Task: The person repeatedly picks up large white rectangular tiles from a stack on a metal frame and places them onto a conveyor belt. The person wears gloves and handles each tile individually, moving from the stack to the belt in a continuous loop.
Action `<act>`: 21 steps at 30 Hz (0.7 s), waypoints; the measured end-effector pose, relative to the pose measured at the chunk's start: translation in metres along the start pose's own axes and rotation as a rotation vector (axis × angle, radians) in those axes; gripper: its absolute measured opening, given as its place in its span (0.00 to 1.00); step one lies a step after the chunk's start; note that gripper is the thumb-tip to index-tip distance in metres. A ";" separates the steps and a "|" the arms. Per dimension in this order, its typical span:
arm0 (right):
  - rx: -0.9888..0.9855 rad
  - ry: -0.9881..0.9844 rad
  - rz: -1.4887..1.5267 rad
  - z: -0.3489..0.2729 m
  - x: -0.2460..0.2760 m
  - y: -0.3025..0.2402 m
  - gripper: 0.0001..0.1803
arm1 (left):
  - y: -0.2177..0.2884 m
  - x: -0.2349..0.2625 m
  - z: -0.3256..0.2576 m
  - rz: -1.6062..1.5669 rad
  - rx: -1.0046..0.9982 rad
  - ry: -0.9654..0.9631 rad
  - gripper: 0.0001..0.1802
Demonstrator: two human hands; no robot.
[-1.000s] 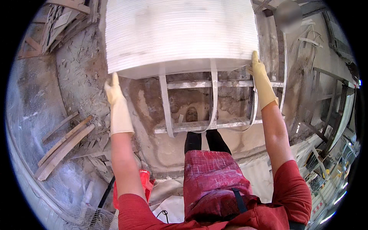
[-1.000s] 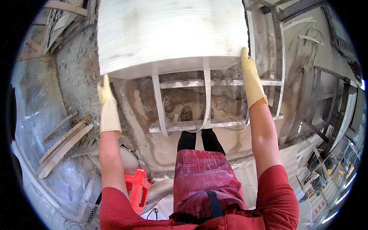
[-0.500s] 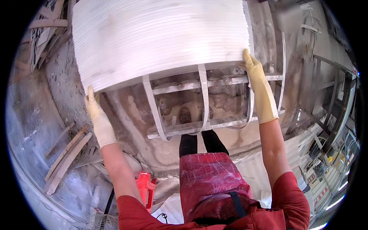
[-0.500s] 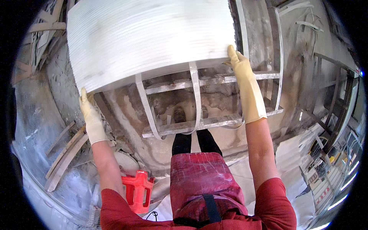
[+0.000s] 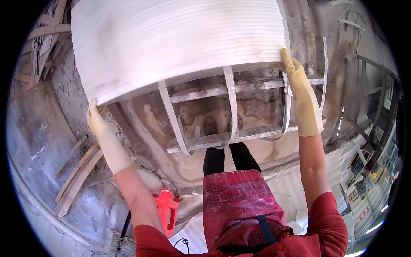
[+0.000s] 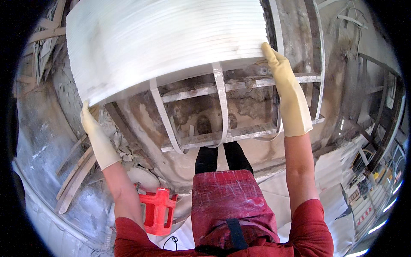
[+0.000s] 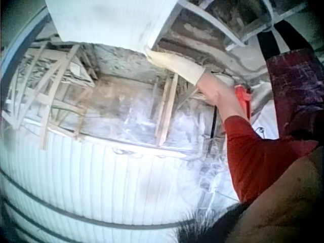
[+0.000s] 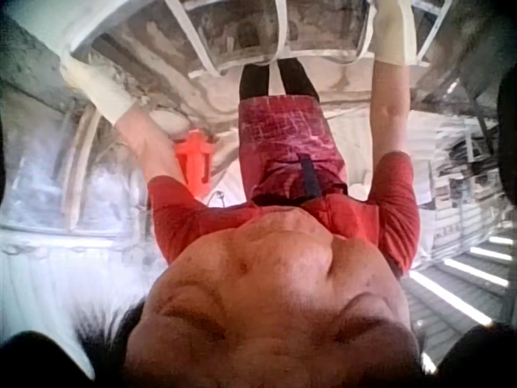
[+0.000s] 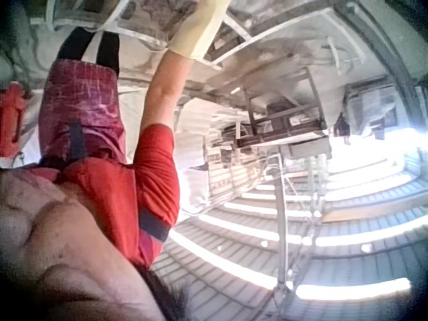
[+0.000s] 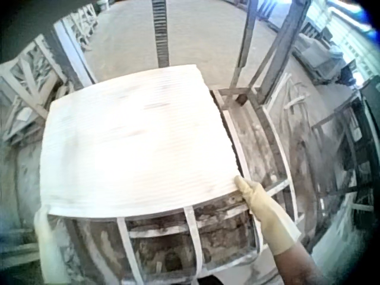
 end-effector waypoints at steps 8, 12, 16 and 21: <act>0.025 -0.015 -0.083 -0.003 -0.002 0.001 0.50 | -0.005 -0.005 -0.001 0.023 0.038 0.097 0.39; 0.029 0.053 -0.137 -0.006 -0.004 0.001 0.54 | -0.003 -0.006 0.001 0.009 0.024 0.079 0.35; 0.019 0.073 -0.127 -0.016 -0.009 -0.010 0.56 | -0.014 0.002 0.018 -0.007 -0.003 0.079 0.31; 0.039 0.067 -0.135 -0.007 -0.006 0.005 0.58 | -0.024 0.009 0.032 -0.019 -0.001 0.052 0.30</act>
Point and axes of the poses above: each hand's wrist, its own z-axis towards the middle knuckle, its own x-axis out of the back of the hand, y = z × x, the point moved 3 cm from there along z, towards the middle knuckle, and after that the axes turned 3 degrees about -z, right-handed, at the moved point
